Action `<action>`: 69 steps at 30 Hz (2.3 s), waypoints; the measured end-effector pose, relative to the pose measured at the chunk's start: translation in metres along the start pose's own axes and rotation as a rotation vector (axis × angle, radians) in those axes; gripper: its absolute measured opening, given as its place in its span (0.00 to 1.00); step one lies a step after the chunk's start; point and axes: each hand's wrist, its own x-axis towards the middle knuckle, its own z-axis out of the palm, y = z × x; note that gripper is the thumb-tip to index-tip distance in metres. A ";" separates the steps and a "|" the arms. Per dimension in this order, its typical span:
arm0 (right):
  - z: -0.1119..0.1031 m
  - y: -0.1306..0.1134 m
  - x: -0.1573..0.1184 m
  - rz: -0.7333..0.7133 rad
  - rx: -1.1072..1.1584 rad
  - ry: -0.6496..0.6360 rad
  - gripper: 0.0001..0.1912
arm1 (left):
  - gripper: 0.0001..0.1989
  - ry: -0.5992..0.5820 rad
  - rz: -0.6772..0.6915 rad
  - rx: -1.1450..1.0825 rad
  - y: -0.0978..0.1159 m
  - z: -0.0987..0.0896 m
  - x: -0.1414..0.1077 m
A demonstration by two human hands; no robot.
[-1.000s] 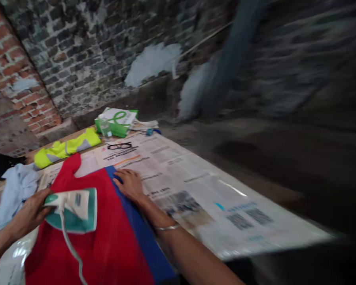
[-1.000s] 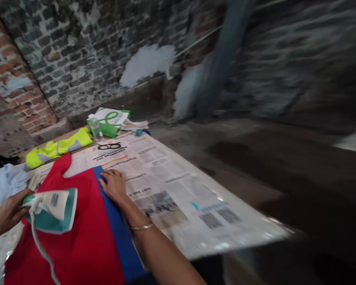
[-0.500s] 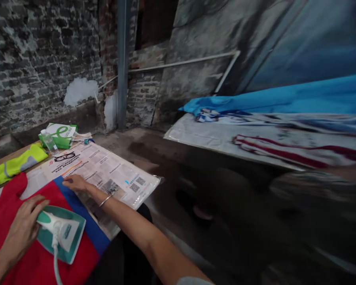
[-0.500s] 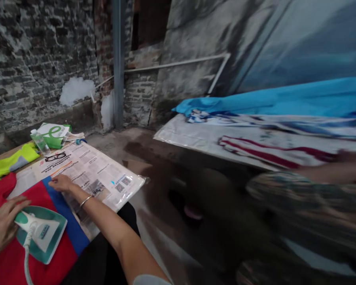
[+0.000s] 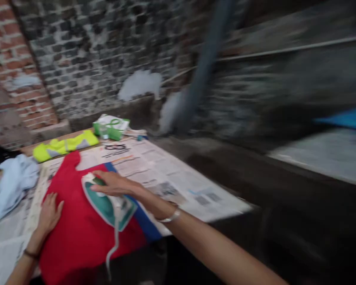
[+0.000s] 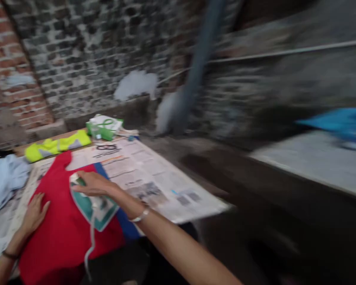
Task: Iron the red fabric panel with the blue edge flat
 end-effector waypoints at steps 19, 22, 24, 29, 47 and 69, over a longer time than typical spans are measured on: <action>0.047 0.008 -0.010 0.163 -0.168 -0.155 0.32 | 0.28 -0.139 -0.174 -0.138 -0.017 0.035 -0.043; 0.052 -0.006 0.015 0.123 -0.210 -0.142 0.31 | 0.28 -0.158 -0.182 -0.145 -0.018 0.033 -0.042; 0.054 -0.014 0.030 0.093 -0.227 -0.158 0.29 | 0.28 -0.167 -0.188 -0.147 -0.017 0.031 -0.042; 0.051 -0.019 0.027 0.037 -0.231 -0.199 0.29 | 0.28 -0.165 -0.193 -0.148 -0.017 0.029 -0.044; 0.096 -0.057 0.017 -0.090 -0.277 -0.262 0.30 | 0.28 -0.151 -0.207 -0.154 -0.020 0.038 -0.043; 0.033 -0.016 0.039 0.194 -0.446 -0.075 0.25 | 0.28 -0.131 -0.185 -0.138 -0.026 0.035 -0.039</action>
